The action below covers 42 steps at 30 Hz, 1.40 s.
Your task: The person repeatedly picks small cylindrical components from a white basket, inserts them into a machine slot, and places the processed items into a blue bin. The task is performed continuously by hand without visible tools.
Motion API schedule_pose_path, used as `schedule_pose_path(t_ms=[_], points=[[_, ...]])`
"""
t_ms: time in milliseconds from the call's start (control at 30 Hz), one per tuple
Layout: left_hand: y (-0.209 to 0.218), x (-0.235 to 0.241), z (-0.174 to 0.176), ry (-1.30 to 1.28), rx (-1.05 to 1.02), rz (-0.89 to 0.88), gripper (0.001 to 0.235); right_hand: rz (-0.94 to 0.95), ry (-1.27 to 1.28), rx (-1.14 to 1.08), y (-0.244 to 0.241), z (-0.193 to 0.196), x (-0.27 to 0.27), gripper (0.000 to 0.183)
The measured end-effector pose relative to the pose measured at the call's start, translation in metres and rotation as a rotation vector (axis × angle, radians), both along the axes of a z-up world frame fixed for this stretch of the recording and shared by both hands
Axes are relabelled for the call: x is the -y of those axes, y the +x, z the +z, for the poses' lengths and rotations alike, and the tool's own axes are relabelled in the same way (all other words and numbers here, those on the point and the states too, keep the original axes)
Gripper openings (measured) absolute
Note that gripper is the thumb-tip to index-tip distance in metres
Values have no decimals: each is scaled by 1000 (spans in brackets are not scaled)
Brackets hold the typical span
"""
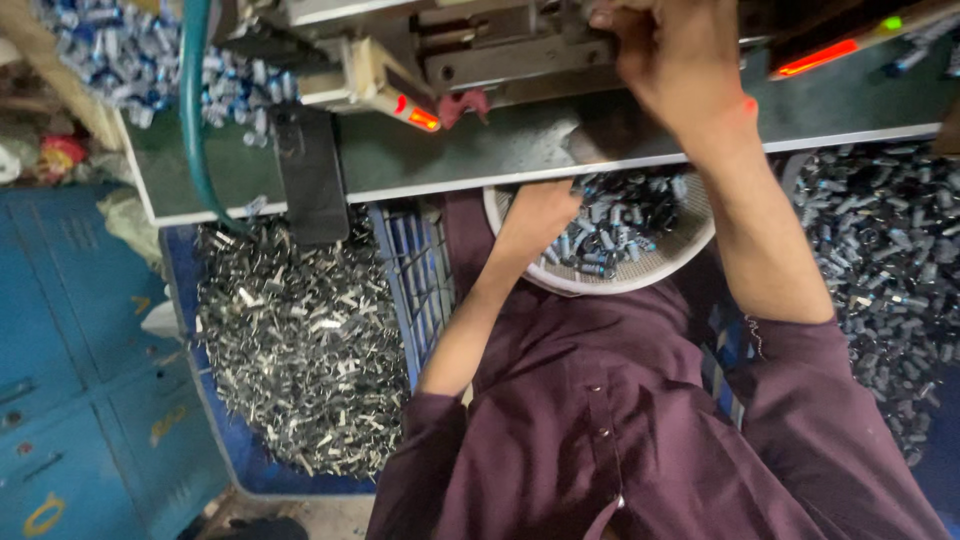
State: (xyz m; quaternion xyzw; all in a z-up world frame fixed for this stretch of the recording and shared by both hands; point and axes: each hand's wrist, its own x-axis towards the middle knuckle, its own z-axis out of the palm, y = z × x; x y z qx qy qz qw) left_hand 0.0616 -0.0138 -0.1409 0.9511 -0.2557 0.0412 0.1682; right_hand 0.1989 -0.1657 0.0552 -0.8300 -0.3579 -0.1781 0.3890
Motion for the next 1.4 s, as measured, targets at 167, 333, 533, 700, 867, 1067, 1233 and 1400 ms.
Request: schedule_pose_path(t_ms=[167,333,533,700,867,1067,1233,1400], points=[[-43,-20,62,-324,65,-114,10,112,113,-151,-75,-7,33,35],[-63,-18,83,-723,157,41,31,255,355,-1027,-149,-109,34,32],[-62,9,79,-1667,-719,335,47,-36,768,-982,-185,-146,38,23],[-69,0,80,-1295,-549,300,25,-2,655,-712,-188,-137,33,31],[-53,3,104,-1155,-396,346,15,20,550,-503,-177,-138,32,34],[-66,1,135,-1056,-255,338,17,1,1379,-1343,-193,-156,16,31],[-77,-17,166,-1059,-139,448,14,14,1199,-1127,-156,-145,8,34],[-74,-36,154,-807,31,445,16,116,1627,-1637,-120,-117,26,39]])
